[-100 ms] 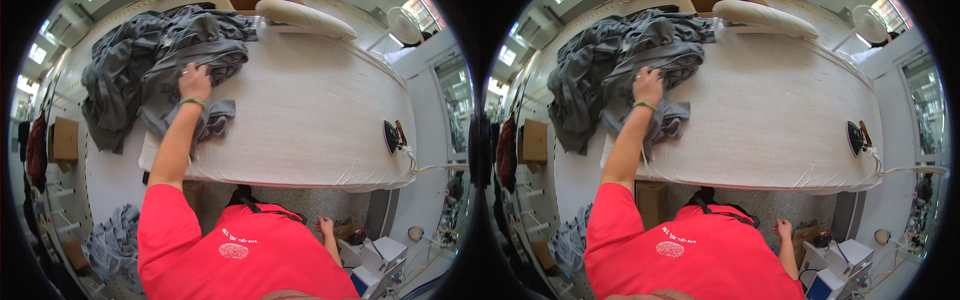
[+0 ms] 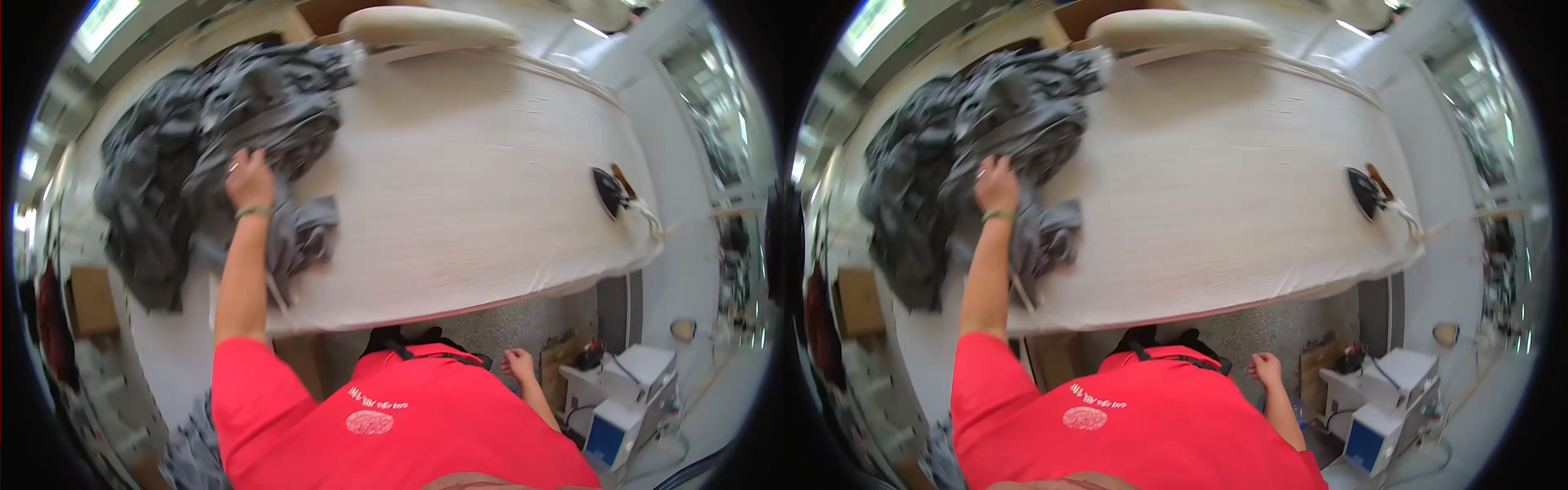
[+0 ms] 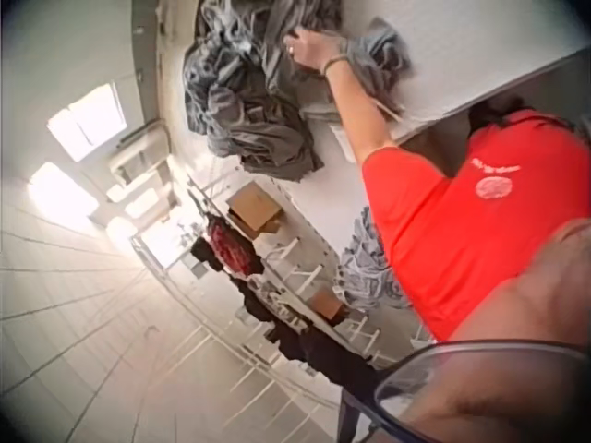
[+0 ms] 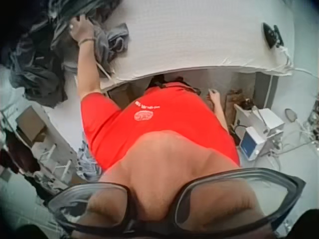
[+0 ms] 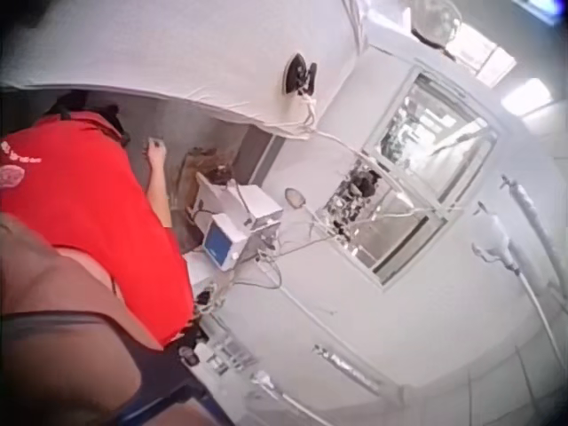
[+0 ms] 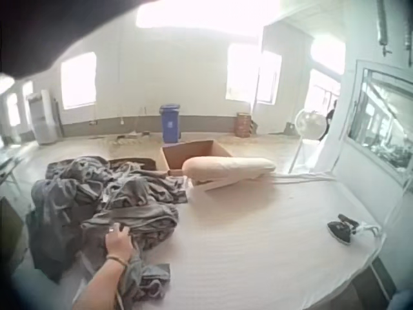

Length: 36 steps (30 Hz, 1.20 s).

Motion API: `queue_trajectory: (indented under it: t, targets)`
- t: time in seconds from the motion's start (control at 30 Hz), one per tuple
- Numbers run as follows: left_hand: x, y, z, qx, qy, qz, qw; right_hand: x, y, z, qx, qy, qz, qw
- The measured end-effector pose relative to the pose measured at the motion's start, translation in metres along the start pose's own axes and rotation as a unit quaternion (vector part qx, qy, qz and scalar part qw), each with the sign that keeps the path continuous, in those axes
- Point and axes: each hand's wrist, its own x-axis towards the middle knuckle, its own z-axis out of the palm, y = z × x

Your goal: Ironing a grey t-shirt on an industrial ironing table.

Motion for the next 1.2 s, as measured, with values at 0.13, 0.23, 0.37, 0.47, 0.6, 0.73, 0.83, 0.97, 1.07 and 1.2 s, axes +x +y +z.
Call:
queue_trajectory:
  t: [0.13,0.23,0.37,0.47,0.6,0.73,0.83,0.97,1.07,1.2]
  targets:
    - [-0.019,0.018,0.002,-0.002,-0.094,-0.072,0.993,-0.025,0.025,0.002,-0.052,-0.035,0.032,0.997]
    - [-0.018,0.023,-0.008,-0.045,-0.165,-0.125,0.977,-0.028,0.029,0.000,-0.107,-0.017,0.020,0.994]
    - [-0.012,-0.003,0.005,-0.016,-0.180,-0.122,0.976,-0.021,0.022,-0.019,-0.155,-0.041,0.004,0.987]
    - [0.042,-0.067,0.007,-0.302,-0.268,-0.135,0.905,-0.007,-0.036,-0.056,-0.199,-0.109,-0.034,0.973]
    - [0.119,0.051,-0.110,-0.403,-0.121,-0.046,0.906,0.002,-0.137,-0.122,-0.300,-0.085,-0.235,0.921]
    - [0.093,0.238,-0.298,-0.465,-0.040,0.049,0.883,0.005,-0.251,-0.176,-0.196,-0.027,-0.434,0.879]
    - [0.056,0.333,-0.366,-0.505,-0.083,0.149,0.846,-0.014,-0.329,-0.206,-0.087,0.021,-0.627,0.774]
    - [0.015,0.433,-0.377,-0.524,-0.207,0.248,0.788,-0.061,-0.392,-0.244,-0.029,0.066,-0.771,0.633]
    - [-0.007,0.480,-0.355,-0.515,-0.255,0.294,0.764,-0.052,-0.401,-0.242,-0.080,-0.038,-0.839,0.537]
    - [-0.016,0.482,-0.346,-0.517,-0.256,0.332,0.746,-0.022,-0.382,-0.237,-0.237,-0.286,-0.705,0.604]
